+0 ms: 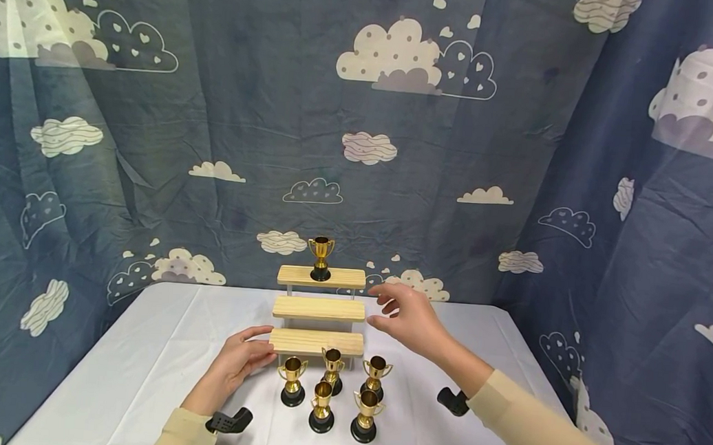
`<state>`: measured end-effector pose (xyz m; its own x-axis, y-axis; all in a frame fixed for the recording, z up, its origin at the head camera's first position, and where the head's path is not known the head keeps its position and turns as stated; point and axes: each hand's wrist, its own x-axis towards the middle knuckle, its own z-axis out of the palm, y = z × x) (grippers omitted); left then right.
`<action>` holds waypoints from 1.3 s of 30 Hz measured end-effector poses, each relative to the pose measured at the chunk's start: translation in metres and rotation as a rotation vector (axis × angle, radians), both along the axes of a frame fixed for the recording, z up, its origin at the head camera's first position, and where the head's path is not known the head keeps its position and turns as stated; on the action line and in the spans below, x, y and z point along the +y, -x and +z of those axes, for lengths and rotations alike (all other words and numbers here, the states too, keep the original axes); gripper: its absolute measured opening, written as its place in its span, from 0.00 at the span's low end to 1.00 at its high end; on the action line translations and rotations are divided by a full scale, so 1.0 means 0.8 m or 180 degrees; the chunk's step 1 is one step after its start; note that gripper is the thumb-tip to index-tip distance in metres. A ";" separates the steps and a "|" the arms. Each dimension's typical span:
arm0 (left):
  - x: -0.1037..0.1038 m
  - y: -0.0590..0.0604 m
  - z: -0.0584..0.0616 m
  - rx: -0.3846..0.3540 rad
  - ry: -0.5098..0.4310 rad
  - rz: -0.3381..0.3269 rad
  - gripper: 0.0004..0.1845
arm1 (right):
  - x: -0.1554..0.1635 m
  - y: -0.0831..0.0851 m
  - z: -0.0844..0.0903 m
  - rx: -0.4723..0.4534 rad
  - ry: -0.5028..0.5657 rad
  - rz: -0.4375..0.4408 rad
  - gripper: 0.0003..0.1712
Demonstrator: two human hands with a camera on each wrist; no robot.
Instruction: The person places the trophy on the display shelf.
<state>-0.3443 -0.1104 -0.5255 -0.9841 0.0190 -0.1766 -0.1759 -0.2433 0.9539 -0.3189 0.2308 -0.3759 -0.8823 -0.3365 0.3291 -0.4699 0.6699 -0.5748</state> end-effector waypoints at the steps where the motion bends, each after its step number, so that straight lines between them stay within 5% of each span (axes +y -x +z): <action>1: 0.000 0.000 0.000 -0.0002 0.0007 -0.0002 0.29 | 0.001 0.000 -0.002 -0.0001 0.0003 -0.0009 0.26; 39: 0.000 -0.001 0.001 -0.0006 0.0010 -0.0008 0.30 | 0.029 -0.025 -0.065 -0.0518 0.0203 -0.0378 0.27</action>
<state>-0.3436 -0.1106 -0.5250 -0.9837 0.0210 -0.1785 -0.1782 -0.2398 0.9543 -0.2986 0.2543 -0.4275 -0.9578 -0.2101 0.1963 -0.2873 0.6750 -0.6796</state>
